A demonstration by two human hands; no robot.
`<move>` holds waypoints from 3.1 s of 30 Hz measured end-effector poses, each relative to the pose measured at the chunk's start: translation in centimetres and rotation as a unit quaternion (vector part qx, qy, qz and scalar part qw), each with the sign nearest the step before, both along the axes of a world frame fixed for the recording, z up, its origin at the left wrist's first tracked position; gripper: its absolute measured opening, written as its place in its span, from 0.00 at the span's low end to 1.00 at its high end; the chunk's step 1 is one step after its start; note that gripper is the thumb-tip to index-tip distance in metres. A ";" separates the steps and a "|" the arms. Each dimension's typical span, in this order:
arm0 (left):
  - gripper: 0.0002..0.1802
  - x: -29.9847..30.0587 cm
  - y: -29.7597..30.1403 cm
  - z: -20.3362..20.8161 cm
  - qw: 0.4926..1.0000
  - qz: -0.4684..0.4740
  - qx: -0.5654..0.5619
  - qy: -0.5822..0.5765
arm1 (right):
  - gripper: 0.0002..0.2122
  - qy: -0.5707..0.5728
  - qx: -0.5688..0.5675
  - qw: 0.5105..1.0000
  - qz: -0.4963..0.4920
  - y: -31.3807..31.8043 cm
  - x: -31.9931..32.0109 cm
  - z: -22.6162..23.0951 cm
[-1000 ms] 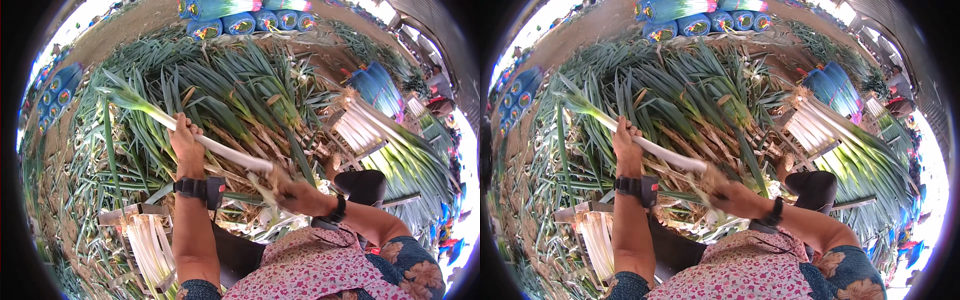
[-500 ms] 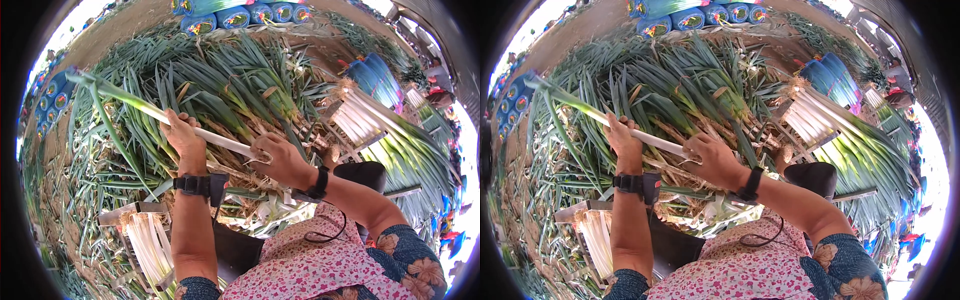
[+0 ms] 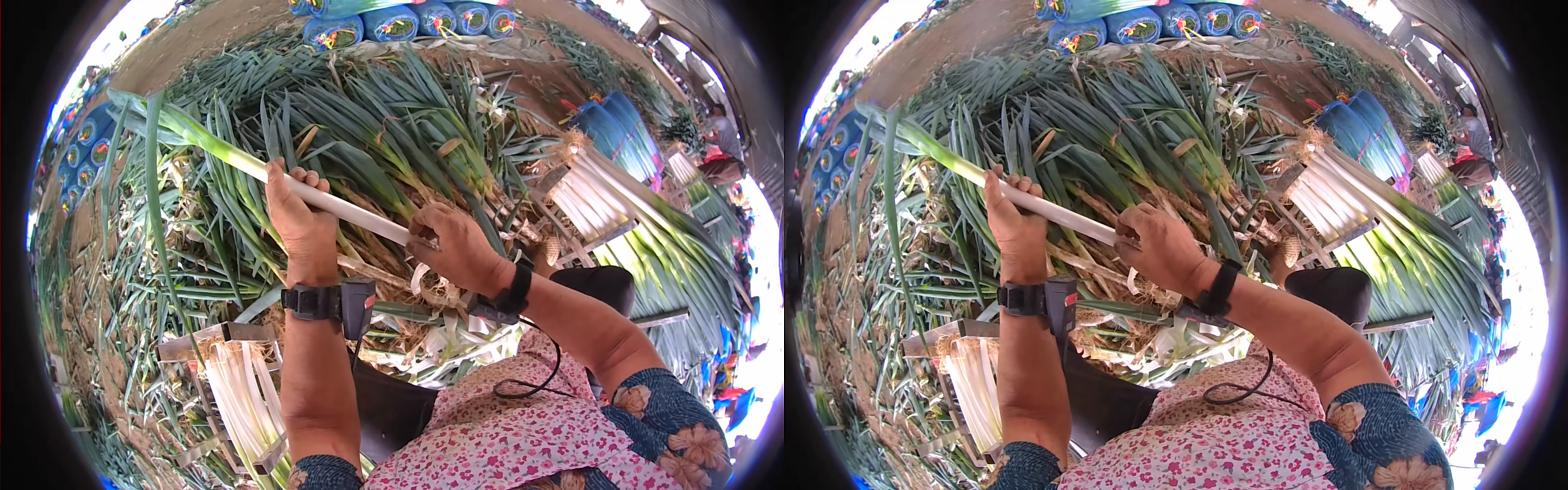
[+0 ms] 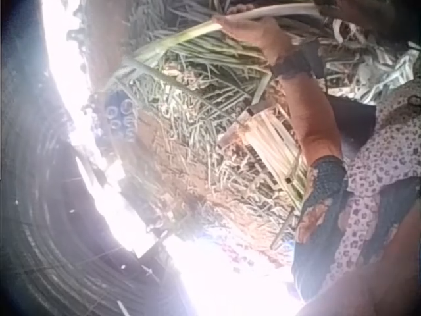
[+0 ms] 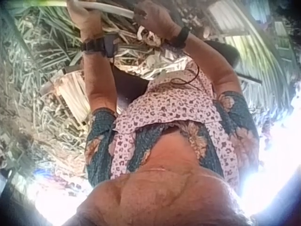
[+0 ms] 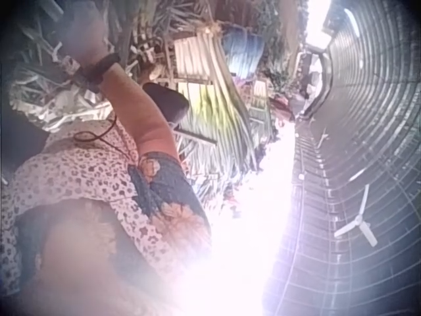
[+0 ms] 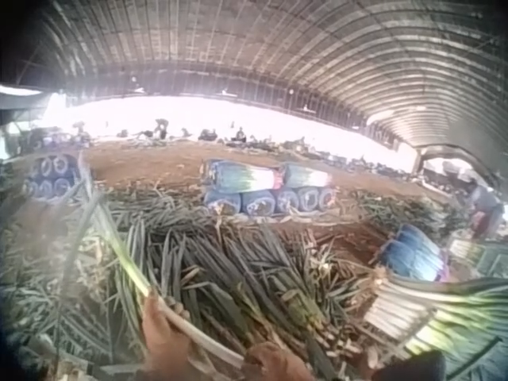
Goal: Stripping outer leaves and cleaning leeks in a large agricultural processing hall.
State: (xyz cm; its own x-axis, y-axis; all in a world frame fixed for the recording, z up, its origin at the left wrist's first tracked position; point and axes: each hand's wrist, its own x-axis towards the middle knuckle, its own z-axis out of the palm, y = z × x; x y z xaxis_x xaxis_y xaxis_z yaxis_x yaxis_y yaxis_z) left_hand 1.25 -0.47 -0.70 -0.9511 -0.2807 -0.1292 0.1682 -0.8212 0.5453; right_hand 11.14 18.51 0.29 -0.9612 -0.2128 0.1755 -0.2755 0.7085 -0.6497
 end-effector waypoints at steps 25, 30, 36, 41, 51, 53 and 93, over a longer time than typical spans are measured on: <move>0.10 0.7 0.2 1.7 0.998 0.028 -0.033 0.046 | 0.11 -0.105 0.074 0.991 -0.025 -0.1 -0.7 0.3; 0.10 0.7 0.3 1.5 0.998 0.021 -0.024 0.054 | 0.11 -0.128 0.088 0.988 0.002 -0.1 -1.2 -0.3; 0.12 0.4 0.0 1.2 0.998 0.012 -0.031 0.051 | 0.10 -0.193 -0.012 0.981 -0.021 0.4 -0.5 -1.0; 0.12 0.5 0.6 1.4 0.997 0.002 -0.040 0.061 | 0.11 -0.214 -0.009 0.977 0.006 1.2 -0.9 -0.6; 0.10 0.9 0.3 1.3 0.995 -0.043 -0.037 0.080 | 0.10 -0.264 -0.053 0.962 0.037 1.1 -0.5 -0.7; 0.11 0.7 0.2 1.3 0.995 -0.056 -0.027 0.083 | 0.10 -0.262 -0.055 0.963 0.039 1.3 -0.4 -0.7; 0.12 0.2 -0.2 0.9 0.927 -0.259 0.105 0.250 | 0.10 -0.249 0.276 0.925 0.079 6.6 3.4 -11.0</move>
State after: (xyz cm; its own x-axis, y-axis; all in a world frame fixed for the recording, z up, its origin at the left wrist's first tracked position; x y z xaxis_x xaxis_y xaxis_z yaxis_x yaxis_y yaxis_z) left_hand 1.42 -0.68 0.17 -0.9069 0.2126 0.3637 -0.0906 -0.9416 0.3243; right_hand 14.50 25.07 -10.70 -0.8429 -0.2830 -0.4577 -0.1679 0.9464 -0.2760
